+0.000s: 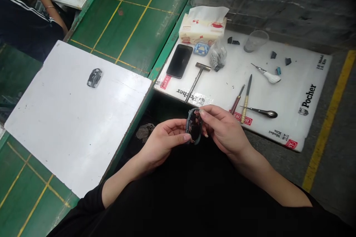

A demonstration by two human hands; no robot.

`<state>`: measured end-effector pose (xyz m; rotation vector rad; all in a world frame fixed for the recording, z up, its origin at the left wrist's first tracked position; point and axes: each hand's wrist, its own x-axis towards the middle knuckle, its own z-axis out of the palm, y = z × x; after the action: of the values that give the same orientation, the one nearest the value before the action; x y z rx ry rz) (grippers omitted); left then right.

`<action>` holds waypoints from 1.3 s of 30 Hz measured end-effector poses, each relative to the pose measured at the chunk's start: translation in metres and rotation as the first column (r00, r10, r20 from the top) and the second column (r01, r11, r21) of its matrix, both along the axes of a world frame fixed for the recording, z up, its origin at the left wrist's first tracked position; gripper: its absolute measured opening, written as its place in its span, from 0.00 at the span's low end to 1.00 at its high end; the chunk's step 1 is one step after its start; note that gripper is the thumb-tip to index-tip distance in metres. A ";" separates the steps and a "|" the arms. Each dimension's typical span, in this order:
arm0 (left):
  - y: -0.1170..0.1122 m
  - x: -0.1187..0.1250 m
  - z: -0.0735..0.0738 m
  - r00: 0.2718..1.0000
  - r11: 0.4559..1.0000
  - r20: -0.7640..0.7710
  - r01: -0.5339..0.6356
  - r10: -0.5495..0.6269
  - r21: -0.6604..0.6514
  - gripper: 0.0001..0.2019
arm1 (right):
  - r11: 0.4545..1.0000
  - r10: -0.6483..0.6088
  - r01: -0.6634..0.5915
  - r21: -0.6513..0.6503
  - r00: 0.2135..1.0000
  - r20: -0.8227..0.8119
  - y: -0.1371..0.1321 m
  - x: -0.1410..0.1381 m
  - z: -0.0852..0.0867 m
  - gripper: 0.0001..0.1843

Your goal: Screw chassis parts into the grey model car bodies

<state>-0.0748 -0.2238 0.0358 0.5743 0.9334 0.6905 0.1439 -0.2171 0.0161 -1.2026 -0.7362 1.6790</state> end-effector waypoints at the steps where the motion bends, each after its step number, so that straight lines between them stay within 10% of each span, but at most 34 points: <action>1: 0.000 0.000 -0.001 1.000 1.000 0.005 -0.005 0.005 0.005 0.20 | 1.000 -0.007 0.007 0.007 1.000 0.009 -0.001 -0.001 0.000 0.17; 23: -0.005 -0.022 0.001 0.962 0.884 -0.266 0.065 0.069 0.464 0.16 | 0.981 -0.014 0.001 0.192 0.998 0.068 -0.023 -0.011 -0.010 0.14; 39: -0.009 -0.020 -0.003 0.955 0.865 -0.264 0.014 0.138 0.502 0.15 | 0.960 -0.081 0.068 0.270 0.996 0.037 -0.028 -0.010 -0.018 0.07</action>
<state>-0.0946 -0.2332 0.0331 1.1374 1.0537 0.9335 0.1337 -0.2450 -0.0021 -1.0676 -0.9057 1.4399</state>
